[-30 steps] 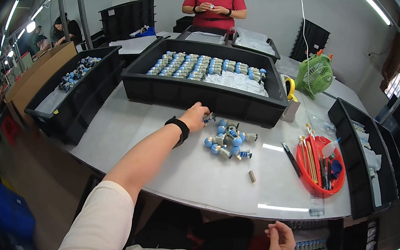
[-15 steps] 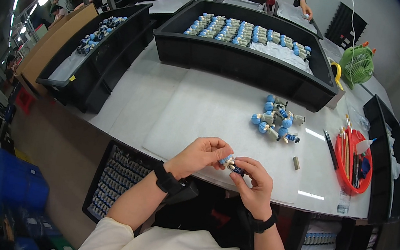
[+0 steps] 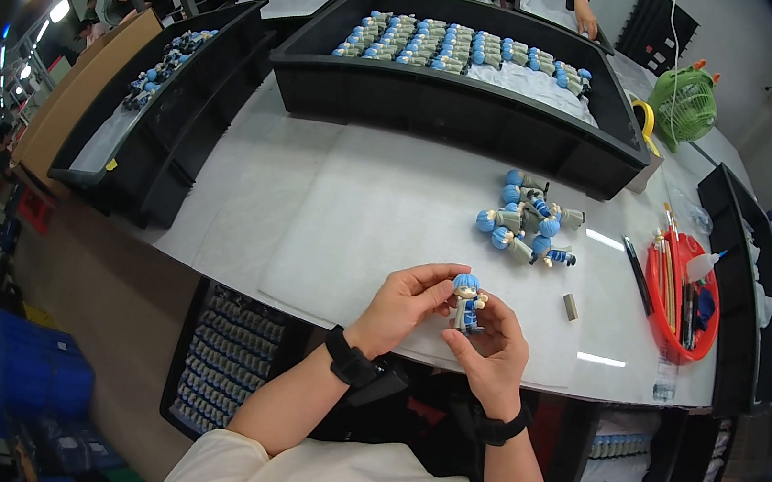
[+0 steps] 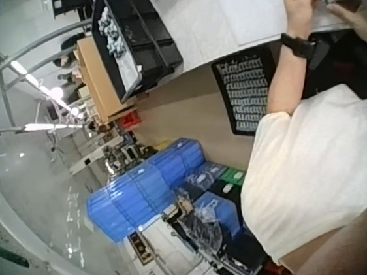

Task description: Assembling small plastic figurines and placing them into organized trays and shipping boxes.

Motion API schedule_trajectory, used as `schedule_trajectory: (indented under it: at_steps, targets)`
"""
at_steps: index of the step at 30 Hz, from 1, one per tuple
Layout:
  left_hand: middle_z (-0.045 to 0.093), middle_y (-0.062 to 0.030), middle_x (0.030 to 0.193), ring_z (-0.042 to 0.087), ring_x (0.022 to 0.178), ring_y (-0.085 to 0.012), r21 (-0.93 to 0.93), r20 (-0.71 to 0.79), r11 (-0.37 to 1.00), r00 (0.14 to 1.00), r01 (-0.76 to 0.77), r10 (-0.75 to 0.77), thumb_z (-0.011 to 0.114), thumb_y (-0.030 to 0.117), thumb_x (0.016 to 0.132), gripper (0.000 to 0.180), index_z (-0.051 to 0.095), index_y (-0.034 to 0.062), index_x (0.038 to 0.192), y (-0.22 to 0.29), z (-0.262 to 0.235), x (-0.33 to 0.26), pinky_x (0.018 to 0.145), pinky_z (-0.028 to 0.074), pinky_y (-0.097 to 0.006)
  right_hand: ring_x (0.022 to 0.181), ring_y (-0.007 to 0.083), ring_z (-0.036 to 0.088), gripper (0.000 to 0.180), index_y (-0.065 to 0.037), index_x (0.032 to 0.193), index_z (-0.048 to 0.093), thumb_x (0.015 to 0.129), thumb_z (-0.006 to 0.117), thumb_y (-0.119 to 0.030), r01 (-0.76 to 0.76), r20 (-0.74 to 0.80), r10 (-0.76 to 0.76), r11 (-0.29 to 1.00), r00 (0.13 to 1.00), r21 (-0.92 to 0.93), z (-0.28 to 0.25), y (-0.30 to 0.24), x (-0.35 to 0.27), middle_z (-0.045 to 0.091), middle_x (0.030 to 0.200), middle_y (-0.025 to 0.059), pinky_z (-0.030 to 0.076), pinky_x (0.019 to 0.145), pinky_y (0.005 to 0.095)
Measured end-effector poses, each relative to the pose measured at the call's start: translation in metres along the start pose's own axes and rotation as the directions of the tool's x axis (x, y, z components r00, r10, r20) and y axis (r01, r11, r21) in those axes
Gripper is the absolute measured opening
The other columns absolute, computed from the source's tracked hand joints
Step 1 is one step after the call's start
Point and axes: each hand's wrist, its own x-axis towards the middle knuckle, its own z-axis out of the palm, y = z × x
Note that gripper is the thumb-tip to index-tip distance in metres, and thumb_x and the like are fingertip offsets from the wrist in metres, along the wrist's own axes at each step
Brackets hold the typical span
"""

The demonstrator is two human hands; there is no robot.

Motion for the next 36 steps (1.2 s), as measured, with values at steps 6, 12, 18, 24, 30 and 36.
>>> schedule_trajectory:
  at_steps: [6, 12, 18, 24, 30, 36]
  targets:
    - [0.057, -0.0036, 0.1, 0.052, 0.088, -0.0089, -0.058, -0.014, 0.998, 1.0, -0.023, 0.022, 0.047, 0.007, 0.088, 0.027, 0.05, 0.0012, 0.114, -0.001, -0.002, -0.001, 0.074, 0.043, -0.022, 0.094, 0.0146, 0.053, 0.052, 0.002, 0.114, 0.046, 0.069, 0.071, -0.005, 0.025, -0.007, -0.025, 1.0, 1.0, 0.006, -0.001, 0.004, 0.0, 0.055, 0.104, 0.0106, 0.047, 0.075, 0.0238]
    - [0.057, -0.0038, 0.1, 0.052, 0.088, -0.0091, -0.081, -0.017, 0.996, 1.0, -0.027, 0.025, 0.047, 0.007, 0.087, 0.026, 0.052, 0.0015, 0.112, -0.001, -0.004, 0.0, 0.074, 0.043, -0.023, 0.094, 0.0149, 0.052, 0.051, 0.002, 0.114, 0.046, 0.069, 0.071, -0.004, 0.022, 0.0, -0.022, 1.0, 1.0, 0.008, -0.001, 0.004, 0.001, 0.054, 0.105, 0.0108, 0.047, 0.077, 0.0254]
    - [0.058, -0.0044, 0.1, 0.052, 0.087, -0.0097, -0.116, -0.019, 0.993, 1.0, -0.014, 0.012, 0.046, 0.008, 0.088, 0.025, 0.052, 0.0007, 0.111, -0.002, -0.004, 0.0, 0.073, 0.044, -0.022, 0.093, 0.0149, 0.053, 0.051, 0.003, 0.114, 0.045, 0.07, 0.071, -0.006, 0.026, -0.009, -0.026, 1.0, 1.0, -0.004, -0.001, 0.003, 0.0, 0.055, 0.104, 0.0099, 0.046, 0.076, 0.0247]
    - [0.058, -0.0053, 0.099, 0.053, 0.084, -0.01, -0.109, -0.028, 0.994, 1.0, -0.006, 0.003, 0.046, 0.007, 0.088, 0.025, 0.052, -0.0002, 0.112, -0.002, -0.004, 0.0, 0.072, 0.044, -0.021, 0.091, 0.0127, 0.052, 0.049, 0.004, 0.115, 0.043, 0.075, 0.068, -0.009, -0.01, -0.043, 0.011, 0.999, 0.999, 0.044, -0.003, 0.01, -0.003, 0.054, 0.102, 0.0121, 0.046, 0.073, 0.0228]
    - [0.058, -0.0056, 0.097, 0.053, 0.081, -0.0099, -0.053, -0.033, 0.998, 0.999, -0.025, 0.023, 0.047, 0.008, 0.088, 0.025, 0.052, -0.0001, 0.111, -0.004, -0.003, 0.001, 0.071, 0.045, -0.022, 0.08, 0.0104, 0.056, 0.054, 0.008, 0.119, 0.041, 0.077, 0.066, -0.013, -0.066, -0.031, 0.072, 0.986, 0.997, 0.154, -0.003, 0.007, -0.004, 0.059, 0.095, 0.0129, 0.047, 0.069, 0.0204]
    - [0.058, -0.0058, 0.094, 0.053, 0.079, -0.0103, -0.011, -0.036, 0.999, 0.999, -0.03, 0.029, 0.047, 0.008, 0.088, 0.024, 0.053, -0.0002, 0.11, -0.005, -0.003, 0.001, 0.069, 0.044, -0.022, 0.075, 0.0102, 0.058, 0.056, 0.01, 0.12, 0.041, 0.078, 0.065, -0.019, -0.075, -0.01, 0.077, 0.988, 0.997, 0.134, -0.005, 0.004, -0.004, 0.062, 0.087, 0.0124, 0.047, 0.065, 0.0203]
